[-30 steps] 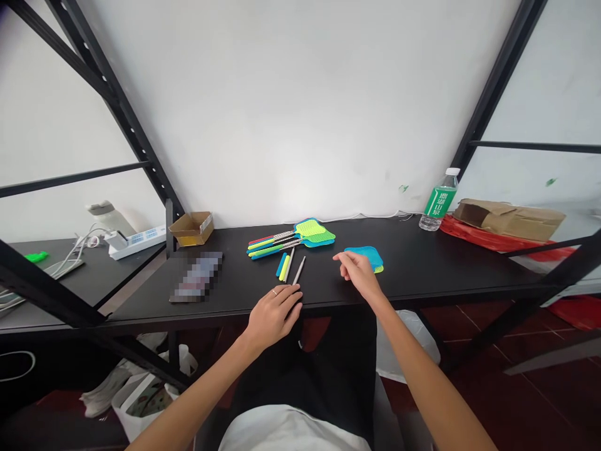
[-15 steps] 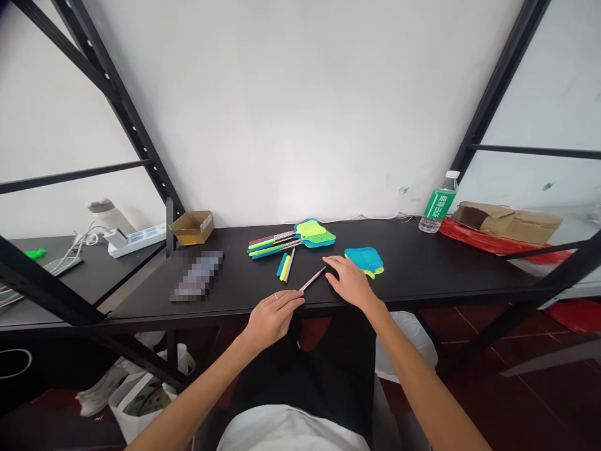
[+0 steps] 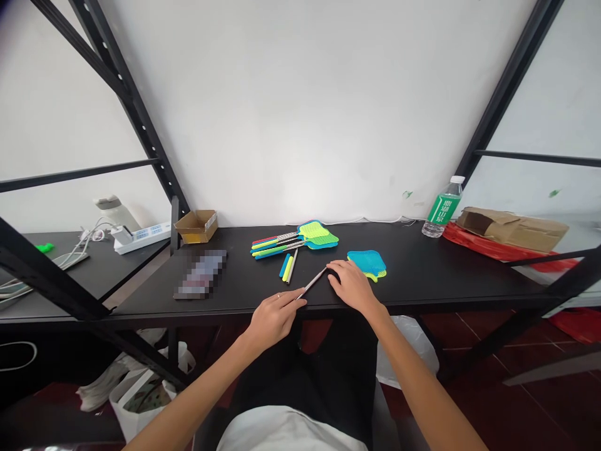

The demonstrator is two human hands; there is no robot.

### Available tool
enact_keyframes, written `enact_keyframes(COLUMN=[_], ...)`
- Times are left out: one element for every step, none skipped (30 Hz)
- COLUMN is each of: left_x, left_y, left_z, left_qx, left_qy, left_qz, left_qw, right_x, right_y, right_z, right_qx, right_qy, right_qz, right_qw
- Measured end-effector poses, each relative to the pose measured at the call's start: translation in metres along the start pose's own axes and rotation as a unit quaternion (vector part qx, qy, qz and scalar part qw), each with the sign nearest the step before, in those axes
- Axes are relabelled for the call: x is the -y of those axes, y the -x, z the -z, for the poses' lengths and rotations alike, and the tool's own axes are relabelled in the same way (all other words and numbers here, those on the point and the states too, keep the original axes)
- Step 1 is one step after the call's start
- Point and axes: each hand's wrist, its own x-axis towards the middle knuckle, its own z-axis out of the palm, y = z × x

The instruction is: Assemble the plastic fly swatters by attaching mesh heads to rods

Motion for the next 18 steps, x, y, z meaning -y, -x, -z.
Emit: enact_keyframes(left_x=[0.0,-0.001,-0.002,-0.003,-0.005,-0.006,-0.008,-0.009,-0.01,-0.011,-0.012,-0.013,-0.013,-0.013,-0.014,-0.014,-0.015,-0.015], left_y=[0.0,0.0,-0.001,-0.002,-0.003,-0.005,-0.007,-0.008,-0.01,-0.011,-0.012,-0.012,-0.013,-0.013,-0.013,-0.013,-0.013,-0.013], left_z=[0.0,0.0,0.0,0.0,0.001,0.001,0.002,0.003,0.004,0.004,0.005,0.005,0.005,0.005,0.005,0.005,0.006,0.006], left_qx=[0.0,0.0,0.0,0.0,0.001,0.003,0.003,0.004,0.003,0.002,0.002,0.002,0.003,0.004,0.005,0.007,0.009,0.011], left_qy=[-0.002,-0.004,-0.006,-0.008,-0.012,-0.016,-0.021,-0.028,-0.035,-0.042,-0.047,-0.05,-0.052,-0.053,-0.056,-0.061,-0.067,-0.074], left_qz=[0.012,0.024,0.033,0.04,0.046,0.052,0.058,0.067,0.076,0.085,0.09,0.091,0.091,0.091,0.094,0.1,0.107,0.116], left_qw=[1.0,1.0,0.999,0.999,0.999,0.999,0.998,0.997,0.996,0.996,0.995,0.995,0.994,0.994,0.994,0.993,0.992,0.99], right_x=[0.0,0.0,-0.001,-0.001,-0.001,-0.001,-0.001,-0.001,-0.001,-0.001,-0.001,-0.001,-0.002,-0.002,-0.003,-0.003,-0.003,-0.003], right_y=[0.0,0.0,0.0,0.001,0.001,0.001,0.0,0.0,0.0,0.0,0.0,0.0,-0.001,-0.001,-0.002,-0.002,-0.003,-0.003], right_z=[0.0,0.0,0.0,0.0,0.0,0.0,0.0,-0.001,-0.001,-0.001,-0.001,-0.001,-0.001,-0.001,-0.001,0.0,0.001,0.002], right_qx=[0.0,0.0,0.0,-0.001,-0.001,-0.002,-0.004,-0.006,-0.007,-0.009,-0.011,-0.013,-0.015,-0.015,-0.014,-0.012,-0.007,-0.001], right_qy=[0.0,-0.002,-0.003,-0.005,-0.006,-0.009,-0.012,-0.016,-0.02,-0.025,-0.031,-0.037,-0.045,-0.054,-0.063,-0.074,-0.085,-0.098], right_qz=[0.0,0.0,0.0,-0.001,-0.002,-0.002,-0.003,-0.005,-0.007,-0.011,-0.013,-0.015,-0.014,-0.012,-0.009,-0.007,-0.007,-0.009], right_qw=[1.0,1.0,1.0,1.0,1.0,1.0,1.0,1.0,1.0,1.0,0.999,0.999,0.999,0.998,0.998,0.997,0.996,0.995])
